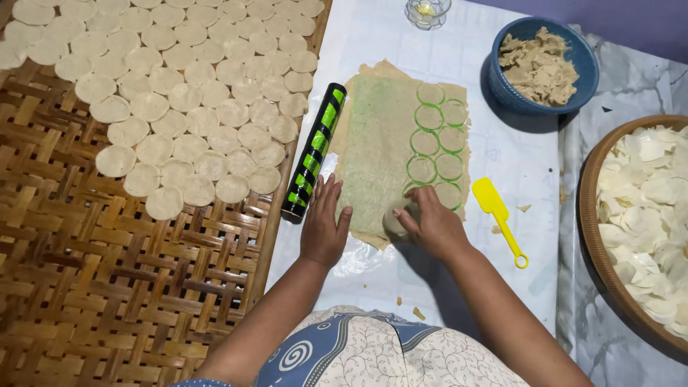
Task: Cutting circular wrappers from a sheet of dough and placing them on a drying tray.
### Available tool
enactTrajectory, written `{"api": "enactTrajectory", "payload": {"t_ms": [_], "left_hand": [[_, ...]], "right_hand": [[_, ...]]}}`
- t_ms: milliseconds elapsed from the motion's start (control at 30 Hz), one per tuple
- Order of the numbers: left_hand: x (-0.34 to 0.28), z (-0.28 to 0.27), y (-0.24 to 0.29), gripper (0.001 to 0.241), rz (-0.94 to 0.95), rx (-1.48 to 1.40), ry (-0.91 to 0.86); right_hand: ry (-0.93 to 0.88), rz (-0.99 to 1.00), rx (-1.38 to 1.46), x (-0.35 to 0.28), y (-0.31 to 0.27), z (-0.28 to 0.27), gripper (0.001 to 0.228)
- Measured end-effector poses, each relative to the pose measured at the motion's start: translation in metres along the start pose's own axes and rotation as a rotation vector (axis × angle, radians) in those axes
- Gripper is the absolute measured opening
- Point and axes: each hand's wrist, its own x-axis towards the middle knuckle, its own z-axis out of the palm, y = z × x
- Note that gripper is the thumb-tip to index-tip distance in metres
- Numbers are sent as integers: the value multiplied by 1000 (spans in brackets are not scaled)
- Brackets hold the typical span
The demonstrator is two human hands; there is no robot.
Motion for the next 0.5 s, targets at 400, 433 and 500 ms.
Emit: {"api": "enactTrajectory", "payload": {"t_ms": [400,433,500], "left_hand": [[0,-2,0,58,-21,-5,-23],[0,-2,-1,58,-16,-2,-20],[-1,0,-1,57,-16,-6,-20]], "right_hand": [[-145,34,-55,6,-18,16,51],[-139,32,-54,6,-18,16,51],[-152,39,-50,7,-18,14,50]]}}
